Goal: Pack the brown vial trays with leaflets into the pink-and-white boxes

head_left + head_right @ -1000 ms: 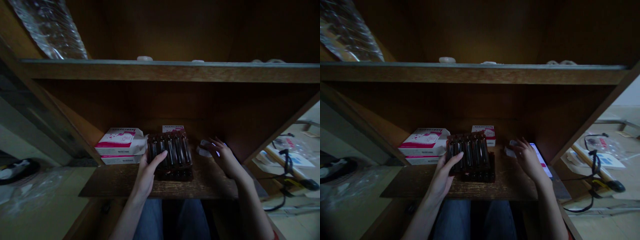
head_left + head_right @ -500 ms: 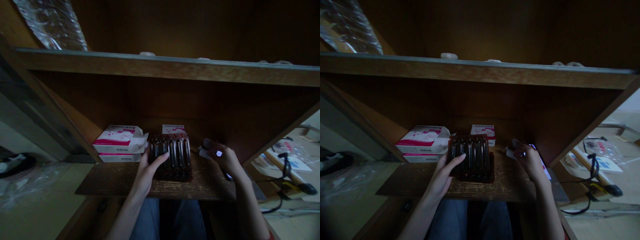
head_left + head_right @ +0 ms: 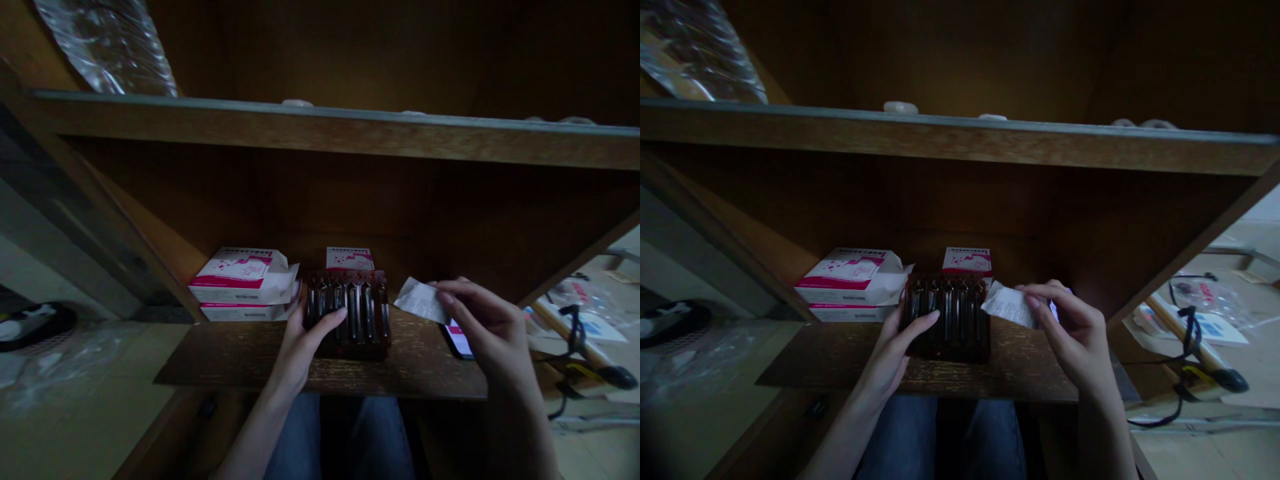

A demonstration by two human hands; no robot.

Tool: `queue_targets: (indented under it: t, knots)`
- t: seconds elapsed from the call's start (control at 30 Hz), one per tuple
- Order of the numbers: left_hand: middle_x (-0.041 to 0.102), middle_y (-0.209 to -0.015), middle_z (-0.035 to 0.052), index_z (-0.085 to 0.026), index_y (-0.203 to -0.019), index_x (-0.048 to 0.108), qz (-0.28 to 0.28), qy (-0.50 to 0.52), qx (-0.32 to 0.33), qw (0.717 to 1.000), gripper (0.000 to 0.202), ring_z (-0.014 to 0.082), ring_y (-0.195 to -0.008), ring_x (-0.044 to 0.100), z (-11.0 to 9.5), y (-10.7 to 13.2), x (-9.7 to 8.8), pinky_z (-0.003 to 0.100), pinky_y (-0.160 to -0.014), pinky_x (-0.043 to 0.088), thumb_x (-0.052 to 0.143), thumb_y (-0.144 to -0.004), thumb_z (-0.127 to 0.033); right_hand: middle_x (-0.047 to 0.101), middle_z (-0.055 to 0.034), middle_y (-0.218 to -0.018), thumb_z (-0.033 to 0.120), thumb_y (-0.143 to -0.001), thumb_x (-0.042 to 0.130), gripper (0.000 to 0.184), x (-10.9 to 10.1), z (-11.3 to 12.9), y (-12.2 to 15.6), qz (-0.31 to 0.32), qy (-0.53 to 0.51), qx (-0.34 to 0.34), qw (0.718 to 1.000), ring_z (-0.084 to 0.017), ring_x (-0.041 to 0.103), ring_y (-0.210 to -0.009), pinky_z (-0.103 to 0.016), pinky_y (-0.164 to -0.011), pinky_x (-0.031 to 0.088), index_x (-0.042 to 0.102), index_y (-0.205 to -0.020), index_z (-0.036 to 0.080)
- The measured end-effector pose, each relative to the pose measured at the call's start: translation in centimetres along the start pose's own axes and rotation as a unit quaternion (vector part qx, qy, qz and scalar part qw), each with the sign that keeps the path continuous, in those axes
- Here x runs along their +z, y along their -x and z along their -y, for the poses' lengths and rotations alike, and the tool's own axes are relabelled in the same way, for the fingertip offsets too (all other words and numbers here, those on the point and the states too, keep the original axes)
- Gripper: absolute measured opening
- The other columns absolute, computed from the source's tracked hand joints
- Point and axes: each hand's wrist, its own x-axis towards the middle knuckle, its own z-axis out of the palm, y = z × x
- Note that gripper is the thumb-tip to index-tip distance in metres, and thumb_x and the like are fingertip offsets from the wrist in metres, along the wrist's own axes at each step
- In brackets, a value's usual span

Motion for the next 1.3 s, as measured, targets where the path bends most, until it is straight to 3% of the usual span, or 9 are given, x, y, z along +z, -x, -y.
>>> queue_targets:
  t: [0.2, 0.27, 0.43, 0.57, 0.67, 0.87, 1.0, 1.17, 1.3]
  knots:
    - [0.074, -0.103, 0.0007, -0.021, -0.102, 0.070, 0.000, 0.016, -0.027, 0.999, 0.038, 0.0222, -0.103, 0.065, -0.1, 0.9, 0.7, 0.030, -0.093, 0.048, 0.082, -0.068, -0.034, 0.069, -0.0038, -0.085, 0.032, -0.087, 0.067, 0.011, 2.3, 2.0, 0.3, 0.139, 0.033, 0.012, 0.990, -0.020, 0.060, -0.083, -0.033, -0.072, 0.047, 0.075, -0.091, 0.027]
    - [0.075, -0.103, 0.0002, -0.021, -0.102, 0.070, -0.001, 0.022, -0.029, 0.999, 0.037, 0.0215, -0.102, 0.065, -0.3, 1.2, 0.9, 0.029, -0.091, 0.049, 0.081, -0.069, -0.033, 0.067, -0.0033, -0.088, 0.034, -0.083, 0.072, 0.015, 3.0, 1.2, 0.5, 0.128, 0.040, 0.023, 0.991, -0.021, 0.060, -0.087, -0.036, -0.078, 0.048, 0.073, -0.096, 0.027]
    - [0.074, -0.104, 0.0006, -0.021, -0.104, 0.069, -0.001, 0.019, -0.015, 1.000, 0.039, 0.0206, -0.103, 0.065, -0.6, 1.7, 1.1, 0.027, -0.091, 0.049, 0.081, -0.070, -0.036, 0.060, -0.0063, -0.111, 0.042, -0.068, 0.082, 0.065, 4.1, -0.3, 1.4, 0.026, 0.002, 0.113, 0.993, -0.024, 0.059, -0.103, -0.034, -0.082, 0.052, 0.054, -0.125, 0.026]
    - [0.075, -0.105, 0.0021, -0.020, -0.107, 0.068, -0.009, 0.026, -0.020, 0.999, 0.044, 0.0231, -0.105, 0.065, -0.7, 1.9, 1.2, 0.030, -0.093, 0.049, 0.081, -0.069, -0.039, 0.064, -0.0022, -0.081, 0.052, -0.081, 0.068, 0.037, 4.7, 0.8, 2.1, 0.085, -0.064, 0.223, 0.969, -0.016, 0.060, -0.070, -0.024, -0.055, 0.046, 0.064, -0.099, 0.020]
    - [0.074, -0.106, 0.0026, -0.020, -0.109, 0.067, 0.000, 0.037, -0.022, 0.999, 0.046, 0.0242, -0.106, 0.065, -0.7, 2.0, 1.4, 0.030, -0.092, 0.049, 0.080, -0.070, -0.040, 0.062, 0.0006, -0.067, 0.054, -0.083, 0.066, 0.036, 5.2, 1.9, 2.1, 0.089, -0.150, 0.252, 0.952, -0.013, 0.057, -0.061, -0.022, -0.053, 0.043, 0.065, -0.074, 0.019]
    - [0.071, -0.118, 0.0015, -0.024, -0.117, 0.064, -0.003, -0.009, -0.007, 1.000, 0.046, 0.0244, -0.114, 0.062, -0.3, 1.9, 1.5, 0.032, -0.099, 0.047, 0.074, -0.076, -0.043, 0.076, -0.0016, -0.084, 0.045, -0.073, 0.079, 0.030, 6.7, 2.3, 2.4, 0.078, -0.243, 0.309, 0.916, -0.017, 0.068, -0.076, -0.026, -0.071, 0.053, 0.072, -0.087, 0.019]
    - [0.068, -0.123, 0.0017, -0.027, -0.121, 0.063, -0.016, -0.078, -0.003, 0.997, 0.047, 0.0242, -0.120, 0.058, -0.4, 2.0, 1.8, 0.032, -0.103, 0.044, 0.070, -0.079, -0.048, 0.078, -0.0046, -0.091, 0.036, -0.060, 0.088, 0.042, 7.5, 2.0, 2.9, 0.040, -0.281, 0.362, 0.888, -0.021, 0.071, -0.081, -0.031, -0.076, 0.056, 0.072, -0.094, 0.017]
    - [0.066, -0.128, 0.0060, -0.026, -0.123, 0.063, 0.087, -0.218, 0.031, 0.972, 0.046, 0.0253, -0.126, 0.055, -2.6, 1.2, 0.7, 0.036, -0.110, 0.039, 0.064, -0.083, -0.049, 0.078, -0.0063, -0.088, 0.033, -0.054, 0.091, 0.044, 7.5, 1.2, 3.0, 0.000, -0.311, 0.383, 0.870, -0.024, 0.073, -0.080, -0.037, -0.078, 0.058, 0.073, -0.091, 0.016]
    - [0.057, -0.139, 0.0132, -0.024, -0.135, 0.053, 0.191, -0.371, 0.120, 0.901, 0.068, 0.0277, -0.127, 0.055, -6.4, -2.2, -2.7, 0.040, -0.105, 0.044, 0.075, -0.073, -0.042, 0.078, -0.0072, -0.091, 0.034, -0.059, 0.089, 0.039, 7.2, 0.4, 3.3, -0.007, -0.346, 0.386, 0.855, -0.024, 0.073, -0.086, -0.035, -0.080, 0.057, 0.072, -0.090, 0.016]
